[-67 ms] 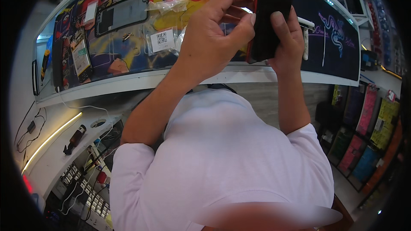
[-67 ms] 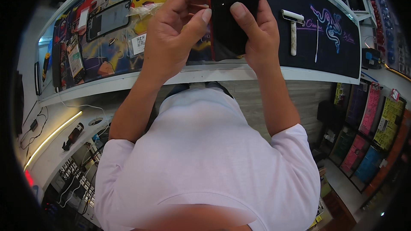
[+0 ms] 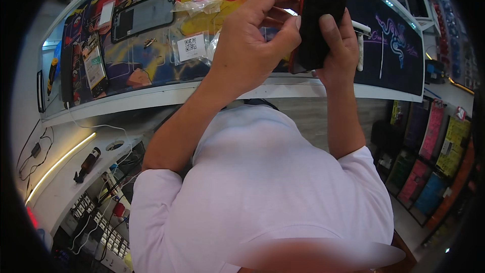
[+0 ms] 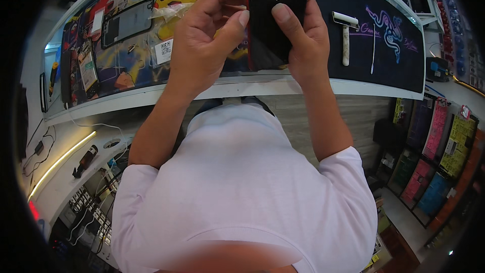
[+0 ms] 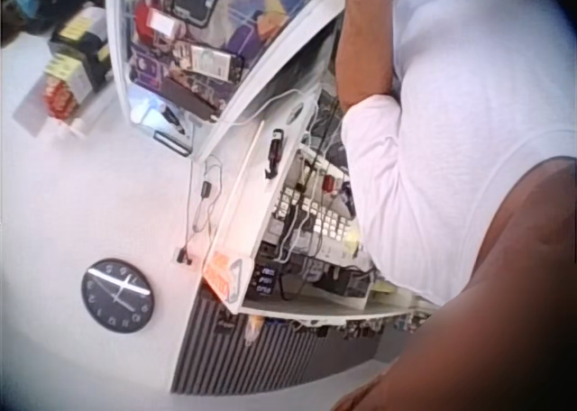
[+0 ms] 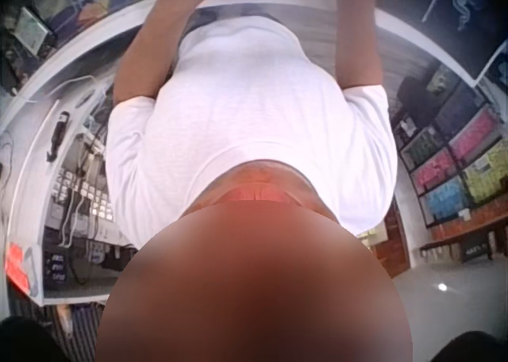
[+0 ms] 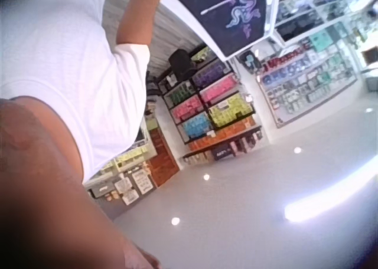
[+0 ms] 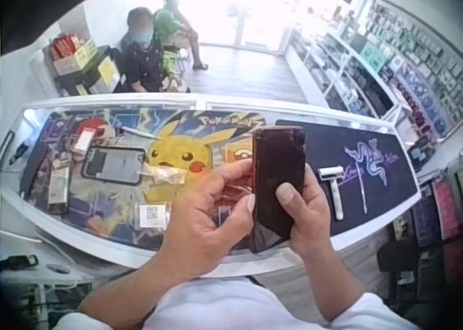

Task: The person removes a red phone case from a smartphone, then uses a small metal tool to pry open the phone's back cover. The person continues to separate the back cover from the phone body and sets the cover aside.

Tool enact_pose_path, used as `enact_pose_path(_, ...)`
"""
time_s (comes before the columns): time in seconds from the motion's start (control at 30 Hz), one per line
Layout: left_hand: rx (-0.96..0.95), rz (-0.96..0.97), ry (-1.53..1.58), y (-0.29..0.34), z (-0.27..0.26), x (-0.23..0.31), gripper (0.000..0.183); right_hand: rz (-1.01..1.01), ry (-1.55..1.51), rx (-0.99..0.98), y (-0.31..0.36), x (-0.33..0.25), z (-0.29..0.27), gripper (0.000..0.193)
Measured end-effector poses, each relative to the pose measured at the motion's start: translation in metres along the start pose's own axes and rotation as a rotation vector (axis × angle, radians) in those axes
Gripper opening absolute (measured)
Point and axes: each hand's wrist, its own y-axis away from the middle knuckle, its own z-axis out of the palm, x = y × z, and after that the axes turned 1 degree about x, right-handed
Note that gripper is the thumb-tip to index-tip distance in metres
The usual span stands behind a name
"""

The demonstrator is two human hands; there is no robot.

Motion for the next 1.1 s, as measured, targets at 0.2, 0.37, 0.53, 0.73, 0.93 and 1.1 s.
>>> enact_pose_path(0.2, 0.066, 0.096, -0.205, -0.006, 0.001, -0.003, 0.036, -0.143, -0.018, 0.009, 0.002, 0.015, 0.001, 0.046)
enact_pose_path(0.37, 0.147, 0.194, -0.261, -0.008, 0.004, 0.001, 0.029, -0.240, 0.045, 0.068, 0.003, 0.022, 0.000, 0.048)
enact_pose_path(0.53, 0.102, 0.196, -0.215, -0.011, -0.003, 0.002, 0.027, -0.304, 0.113, 0.043, 0.004, 0.021, 0.002, 0.049)
enact_pose_path(0.73, 0.142, 0.149, -0.184, -0.007, -0.006, 0.001, 0.021, -0.305, 0.152, 0.018, 0.007, 0.018, 0.009, 0.046)
enact_pose_path(0.93, 0.181, 0.134, -0.135, -0.008, -0.009, -0.003, 0.020, -0.300, 0.190, 0.008, 0.005, 0.015, 0.014, 0.042)
enact_pose_path(1.1, 0.191, 0.066, -0.056, -0.011, -0.012, -0.001, 0.022, -0.332, 0.187, -0.014, 0.000, 0.011, 0.017, 0.039)
